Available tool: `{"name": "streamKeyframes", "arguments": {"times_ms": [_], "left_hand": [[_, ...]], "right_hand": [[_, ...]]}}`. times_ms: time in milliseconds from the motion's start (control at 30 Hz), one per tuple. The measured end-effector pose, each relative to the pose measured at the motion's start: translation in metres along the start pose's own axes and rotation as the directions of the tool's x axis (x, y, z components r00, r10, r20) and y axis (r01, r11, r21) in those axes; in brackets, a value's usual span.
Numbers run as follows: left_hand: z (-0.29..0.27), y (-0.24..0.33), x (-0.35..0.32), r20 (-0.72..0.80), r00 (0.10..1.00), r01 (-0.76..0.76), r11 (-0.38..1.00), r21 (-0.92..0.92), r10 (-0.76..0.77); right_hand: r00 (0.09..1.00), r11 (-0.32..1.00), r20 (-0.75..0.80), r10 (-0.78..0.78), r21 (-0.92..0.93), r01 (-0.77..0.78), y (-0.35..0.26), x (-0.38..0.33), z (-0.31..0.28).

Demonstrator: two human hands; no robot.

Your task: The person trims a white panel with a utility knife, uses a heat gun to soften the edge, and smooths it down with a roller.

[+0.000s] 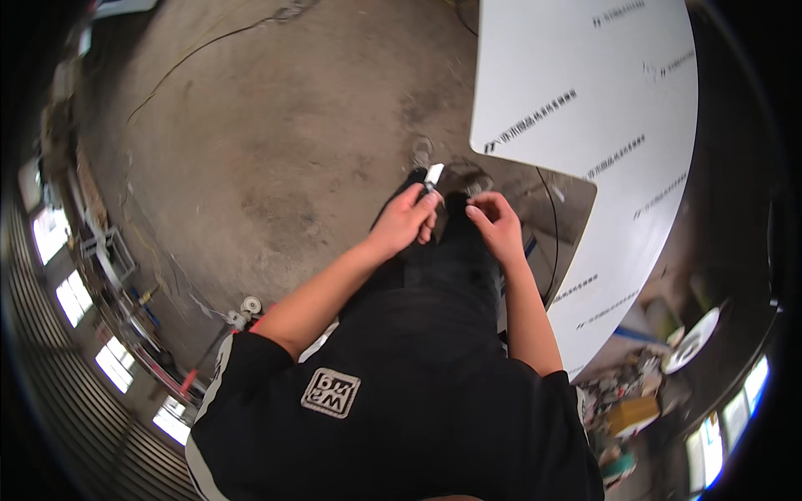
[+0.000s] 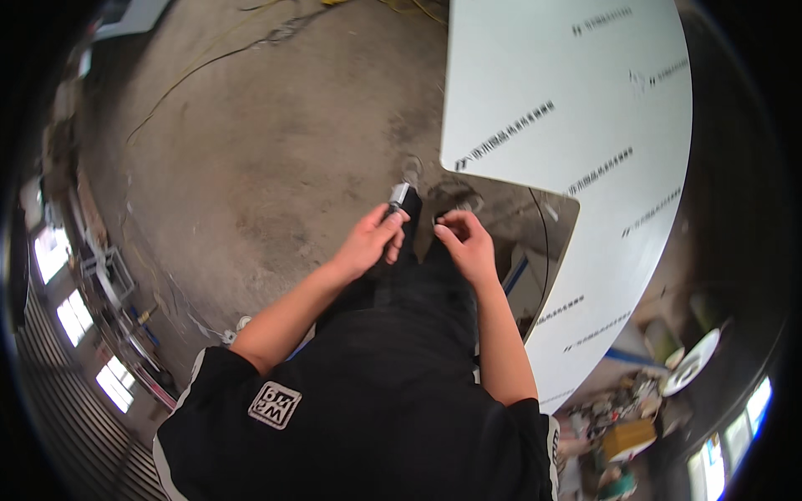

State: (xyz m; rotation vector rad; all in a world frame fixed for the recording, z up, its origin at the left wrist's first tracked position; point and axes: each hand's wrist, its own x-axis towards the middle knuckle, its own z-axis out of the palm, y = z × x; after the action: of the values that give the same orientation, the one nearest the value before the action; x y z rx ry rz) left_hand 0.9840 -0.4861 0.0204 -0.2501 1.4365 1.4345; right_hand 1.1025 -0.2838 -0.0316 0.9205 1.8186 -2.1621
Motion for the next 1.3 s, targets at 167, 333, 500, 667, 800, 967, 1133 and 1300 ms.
{"name": "streamKeyframes", "arguments": {"times_ms": [167, 333, 500, 667, 800, 967, 1133, 1300], "left_hand": [[-0.026, -0.004, 0.049, 0.129, 0.983, 0.109, 0.983, 0.149, -0.128], [-0.029, 0.017, 0.095, 0.248, 0.952, 0.080, 0.930, 0.358, -0.177], [-0.023, 0.033, 0.127, 0.285, 0.943, -0.007, 0.842, 0.539, -0.174], [-0.026, 0.032, 0.144, 0.323, 0.937, -0.036, 0.878, 0.477, -0.137], [-0.025, 0.039, 0.145, 0.298, 0.943, -0.030, 0.851, 0.524, -0.150], [-0.021, 0.047, 0.144, 0.308, 0.940, -0.067, 0.810, 0.583, -0.144], [-0.022, 0.043, 0.144, 0.347, 0.930, -0.122, 0.794, 0.596, -0.118], [-0.024, 0.045, 0.148, 0.366, 0.923, -0.134, 0.787, 0.602, -0.123]], "right_hand": [[0.976, 0.928, -0.026, 0.217, 0.315, -0.199, 0.024, 0.025, 0.025], [0.982, 0.856, -0.071, 0.174, 0.503, -0.116, 0.020, 0.058, 0.056], [0.968, 0.824, -0.137, 0.208, 0.558, -0.098, 0.012, 0.076, 0.066], [0.951, 0.775, -0.182, 0.249, 0.626, -0.084, -0.001, 0.084, 0.077], [0.943, 0.751, -0.211, 0.258, 0.658, -0.058, -0.001, 0.085, 0.080], [0.935, 0.740, -0.229, 0.272, 0.671, -0.050, 0.000, 0.086, 0.083], [0.912, 0.765, -0.282, 0.297, 0.642, -0.051, -0.005, 0.087, 0.085], [0.892, 0.774, -0.321, 0.317, 0.632, -0.048, 0.001, 0.086, 0.087]]}}
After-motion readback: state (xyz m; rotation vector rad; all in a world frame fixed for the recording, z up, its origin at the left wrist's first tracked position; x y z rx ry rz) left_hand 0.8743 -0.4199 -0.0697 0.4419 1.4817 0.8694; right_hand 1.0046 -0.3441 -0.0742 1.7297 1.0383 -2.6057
